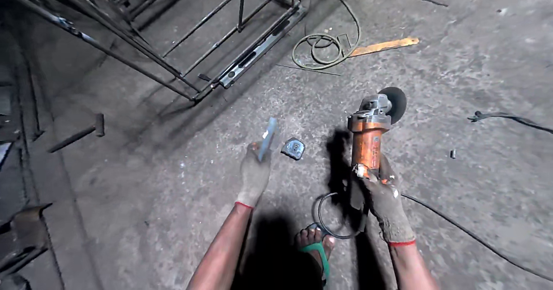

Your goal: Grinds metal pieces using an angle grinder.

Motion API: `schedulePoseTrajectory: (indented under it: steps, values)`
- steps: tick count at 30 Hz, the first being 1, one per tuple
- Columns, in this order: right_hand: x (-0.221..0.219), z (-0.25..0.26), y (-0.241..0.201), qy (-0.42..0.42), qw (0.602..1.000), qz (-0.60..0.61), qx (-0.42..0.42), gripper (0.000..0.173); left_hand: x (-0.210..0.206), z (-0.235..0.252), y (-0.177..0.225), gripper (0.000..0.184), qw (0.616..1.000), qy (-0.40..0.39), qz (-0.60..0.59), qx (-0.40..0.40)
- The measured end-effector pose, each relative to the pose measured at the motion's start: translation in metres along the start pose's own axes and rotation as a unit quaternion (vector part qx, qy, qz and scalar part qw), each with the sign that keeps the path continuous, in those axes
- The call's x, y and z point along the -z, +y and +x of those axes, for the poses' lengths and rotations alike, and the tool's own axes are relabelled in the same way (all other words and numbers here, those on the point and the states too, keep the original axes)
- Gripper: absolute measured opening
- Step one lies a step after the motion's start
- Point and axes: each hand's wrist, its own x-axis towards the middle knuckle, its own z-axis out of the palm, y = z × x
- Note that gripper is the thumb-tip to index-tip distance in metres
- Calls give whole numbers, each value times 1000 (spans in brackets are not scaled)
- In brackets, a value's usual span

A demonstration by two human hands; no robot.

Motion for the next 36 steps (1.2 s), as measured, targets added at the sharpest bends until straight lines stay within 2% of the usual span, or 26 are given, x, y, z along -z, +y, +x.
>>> schedulePoseTrajectory:
  steps: [1, 4, 5, 7, 8, 11, 12, 13, 15, 17, 19, 21, 22, 25, 27, 28, 29, 30, 32, 36]
  values:
    - [1, -1, 3, 1, 1000, -5, -6, 72, 2, -2, -5, 46, 998, 12, 67, -11]
    - [1, -6, -1, -4, 1000, -18, -8, 74, 24, 10, -25, 44, 977, -122, 170, 50]
    - [1, -6, -1, -6, 1000, -28, -1, 76, 32, 10, -24, 43, 979, -100, 172, 41]
    - [2, -8, 1, -3, 999, -34, 8, 78, 41, 8, -24, 48, 989, -8, 149, 6]
    - [1, -11, -1, -9, 1000, -26, 7, 78, 41, 6, -34, 51, 987, -2, 162, 17]
    - [-2, -12, -6, -20, 1000, -1, -9, 74, 44, 21, -63, 45, 956, -145, 242, 85]
    - [-3, -12, -6, -21, 1000, 0, -11, 74, 46, 22, -64, 44, 955, -152, 241, 81]
    - [-2, -14, -4, -21, 1000, -5, -12, 76, 49, 20, -63, 45, 964, -142, 214, 69]
    - [-2, -18, -2, -29, 999, -5, -20, 75, 49, 8, -57, 49, 988, -102, 88, 76]
    - [-4, -22, 0, -25, 998, 8, -49, 73, 44, 0, -40, 55, 994, -68, 3, 85]
    - [-7, -21, 0, -25, 998, -3, -56, 71, 40, 0, -27, 52, 991, -66, -79, 87]
    - [-11, -19, -6, -23, 999, -4, -48, 67, 35, 3, -13, 37, 959, -89, -251, 101]
    - [-11, -21, -8, -24, 998, -30, -43, 64, 30, 6, -7, 29, 920, -98, -360, 120]
    - [-8, -24, -4, -19, 992, -115, -44, 63, 21, 28, 7, 10, 757, -78, -619, 196]
    - [-6, -27, 0, -19, 990, -131, -55, 68, 11, 50, 16, 22, 652, -51, -724, 219]
    - [-4, -28, 3, -28, 990, -125, -54, 67, 4, 60, 20, 25, 614, -36, -760, 210]
    - [-3, -32, 6, -41, 991, -118, -56, 67, -7, 68, 21, 27, 592, -19, -781, 198]
    - [-3, -36, 9, -58, 991, -105, -56, 68, -19, 74, 20, 28, 584, -4, -789, 189]
    - [-7, -38, 13, -94, 989, -99, -54, 73, -39, 88, 24, 32, 604, 21, -774, 189]
    - [-33, -32, 27, -130, 983, -119, -42, 80, -72, 105, 24, 33, 684, 57, -689, 231]
